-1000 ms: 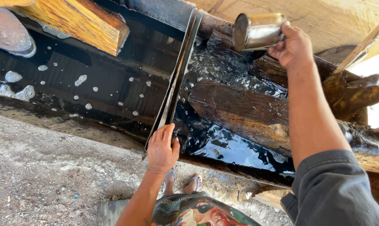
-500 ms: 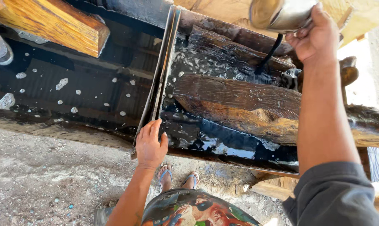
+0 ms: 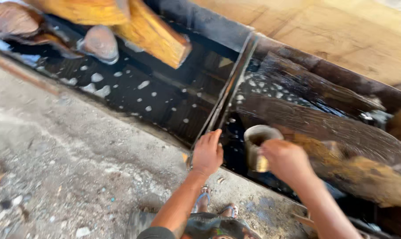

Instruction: The person pours a dark liquid from a metal can onto several large wooden planks resting in a trough. They repeatedly scoop the liquid and pour it over the wood surfaces, occasionally using their hand to spread the liquid or adjust the planks.

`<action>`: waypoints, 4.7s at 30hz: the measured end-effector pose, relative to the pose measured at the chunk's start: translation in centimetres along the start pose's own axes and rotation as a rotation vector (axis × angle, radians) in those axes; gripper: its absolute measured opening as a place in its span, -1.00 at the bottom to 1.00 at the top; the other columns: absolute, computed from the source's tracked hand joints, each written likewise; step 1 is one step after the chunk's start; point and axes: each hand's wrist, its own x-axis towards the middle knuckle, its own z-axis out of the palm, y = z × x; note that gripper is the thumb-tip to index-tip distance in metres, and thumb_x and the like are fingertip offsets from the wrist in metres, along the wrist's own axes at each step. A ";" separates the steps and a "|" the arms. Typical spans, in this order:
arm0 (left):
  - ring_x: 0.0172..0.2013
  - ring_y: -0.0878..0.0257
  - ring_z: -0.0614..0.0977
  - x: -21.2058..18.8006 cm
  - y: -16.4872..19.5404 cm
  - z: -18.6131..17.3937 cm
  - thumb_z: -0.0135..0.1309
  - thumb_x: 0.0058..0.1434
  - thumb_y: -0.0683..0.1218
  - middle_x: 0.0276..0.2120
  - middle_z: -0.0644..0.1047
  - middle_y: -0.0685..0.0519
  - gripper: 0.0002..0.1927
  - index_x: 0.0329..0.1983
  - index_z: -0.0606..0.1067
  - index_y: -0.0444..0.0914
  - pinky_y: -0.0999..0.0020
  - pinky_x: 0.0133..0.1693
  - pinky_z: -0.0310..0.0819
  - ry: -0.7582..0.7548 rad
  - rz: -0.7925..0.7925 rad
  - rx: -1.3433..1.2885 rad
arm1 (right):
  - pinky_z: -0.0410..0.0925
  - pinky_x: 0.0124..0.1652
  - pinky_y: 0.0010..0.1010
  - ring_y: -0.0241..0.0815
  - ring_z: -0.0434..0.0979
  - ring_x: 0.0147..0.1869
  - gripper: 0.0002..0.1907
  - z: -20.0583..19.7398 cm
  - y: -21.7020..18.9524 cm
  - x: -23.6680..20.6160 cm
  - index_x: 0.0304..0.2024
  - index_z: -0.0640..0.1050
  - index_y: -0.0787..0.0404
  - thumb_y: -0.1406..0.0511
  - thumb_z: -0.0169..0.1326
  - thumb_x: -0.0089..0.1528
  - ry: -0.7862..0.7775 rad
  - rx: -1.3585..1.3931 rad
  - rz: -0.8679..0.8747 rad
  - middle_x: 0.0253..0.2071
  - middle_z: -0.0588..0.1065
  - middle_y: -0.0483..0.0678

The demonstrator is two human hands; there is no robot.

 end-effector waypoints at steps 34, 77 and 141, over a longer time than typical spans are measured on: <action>0.03 -0.01 0.62 -0.7 2.8 1.3 0.13 0.21 -0.03 0.09 0.56 -0.02 -0.56 0.17 0.53 -0.17 0.14 0.02 0.53 -0.089 -0.097 0.140 | 0.48 -0.23 -0.21 0.01 0.62 -0.22 -0.86 -2.6 5.3 -7.3 -0.26 0.61 0.23 0.27 0.20 0.25 0.204 0.581 0.206 -0.27 0.58 0.01; 0.08 0.00 0.60 -1.2 2.5 1.8 0.15 0.21 -0.03 0.09 0.57 -0.03 -0.52 0.23 0.53 -0.13 0.12 0.09 0.51 -0.126 -0.117 0.327 | 0.58 -0.05 -0.07 -0.41 0.30 -0.49 -0.81 -16.4 45.9 -19.5 -0.18 0.56 0.20 0.21 0.16 0.39 0.976 1.258 1.170 -0.47 0.35 -0.22; -0.05 -0.04 0.63 -0.5 3.4 1.3 0.15 0.20 -0.04 0.03 0.57 -0.03 -0.57 0.15 0.53 -0.15 0.10 -0.07 0.55 -0.101 -0.109 0.120 | 0.53 -0.34 -0.30 -0.10 0.72 -0.31 -0.73 21.1 7.0 -9.3 -0.15 0.51 0.21 0.14 -0.01 0.38 -0.086 1.126 1.304 -0.30 0.63 0.04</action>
